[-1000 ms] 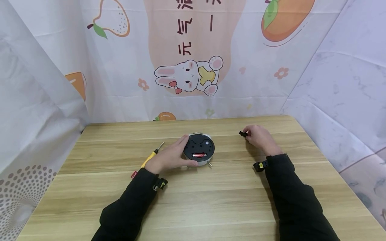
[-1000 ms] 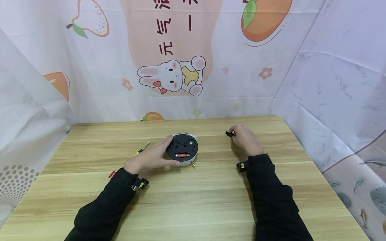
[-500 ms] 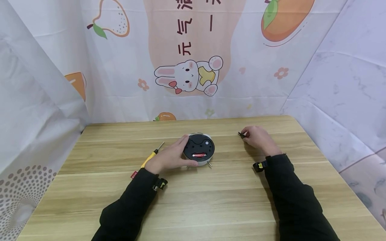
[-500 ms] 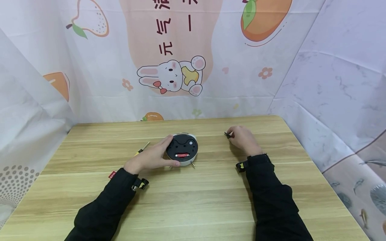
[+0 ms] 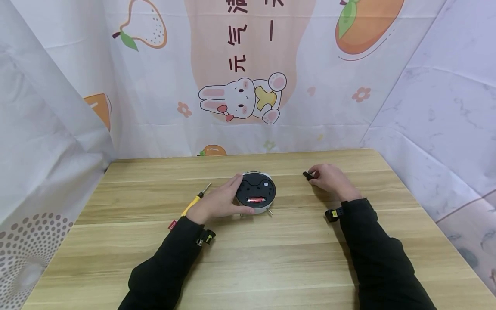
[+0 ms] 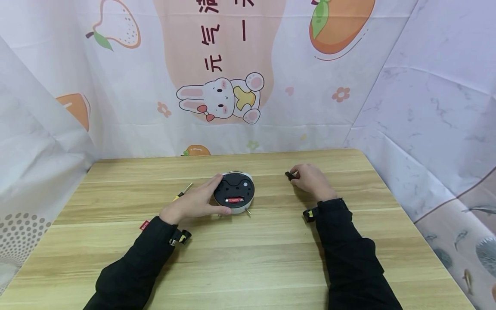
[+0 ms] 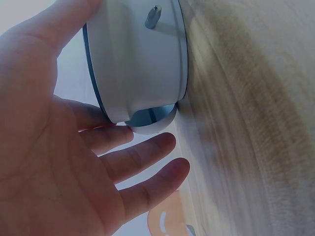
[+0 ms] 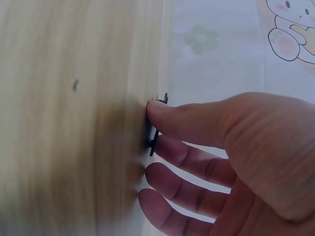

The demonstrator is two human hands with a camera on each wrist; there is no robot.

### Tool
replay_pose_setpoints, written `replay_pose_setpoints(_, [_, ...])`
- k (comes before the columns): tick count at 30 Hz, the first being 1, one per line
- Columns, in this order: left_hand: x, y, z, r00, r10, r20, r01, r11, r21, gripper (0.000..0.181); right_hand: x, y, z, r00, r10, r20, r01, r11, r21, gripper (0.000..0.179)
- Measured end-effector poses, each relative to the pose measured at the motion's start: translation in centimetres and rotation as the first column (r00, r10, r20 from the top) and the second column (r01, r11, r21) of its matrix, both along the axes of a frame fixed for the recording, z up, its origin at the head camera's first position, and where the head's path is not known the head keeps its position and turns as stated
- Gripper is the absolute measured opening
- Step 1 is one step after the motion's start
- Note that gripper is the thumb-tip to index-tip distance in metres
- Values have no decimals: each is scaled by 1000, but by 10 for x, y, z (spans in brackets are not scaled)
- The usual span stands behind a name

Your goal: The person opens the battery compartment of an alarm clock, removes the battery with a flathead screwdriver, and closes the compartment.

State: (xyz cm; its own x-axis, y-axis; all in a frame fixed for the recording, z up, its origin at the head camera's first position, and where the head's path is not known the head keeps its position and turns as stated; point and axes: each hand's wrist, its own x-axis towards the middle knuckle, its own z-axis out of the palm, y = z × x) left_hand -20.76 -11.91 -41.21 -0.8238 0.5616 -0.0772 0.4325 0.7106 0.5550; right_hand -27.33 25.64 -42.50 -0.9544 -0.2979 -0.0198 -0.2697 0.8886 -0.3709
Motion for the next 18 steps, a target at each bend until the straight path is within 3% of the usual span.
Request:
replay_pose_setpoints(9, [0, 1, -1, 1000, 4, 1, -4, 1000, -13, 120, 3, -2, 3, 1000, 15, 22, -14, 999, -48, 35])
replay_pose_setpoints(14, [0, 0, -1, 1000, -1, -6, 1, 1000, -13, 121, 4, -7, 10, 1000, 11, -24, -14, 994, -112, 37])
replay_pose_setpoints(18, [0, -2, 0, 1000, 3, -11, -3, 1000, -2, 121, 6, -20, 21, 995, 67, -80, -80, 981, -179, 44])
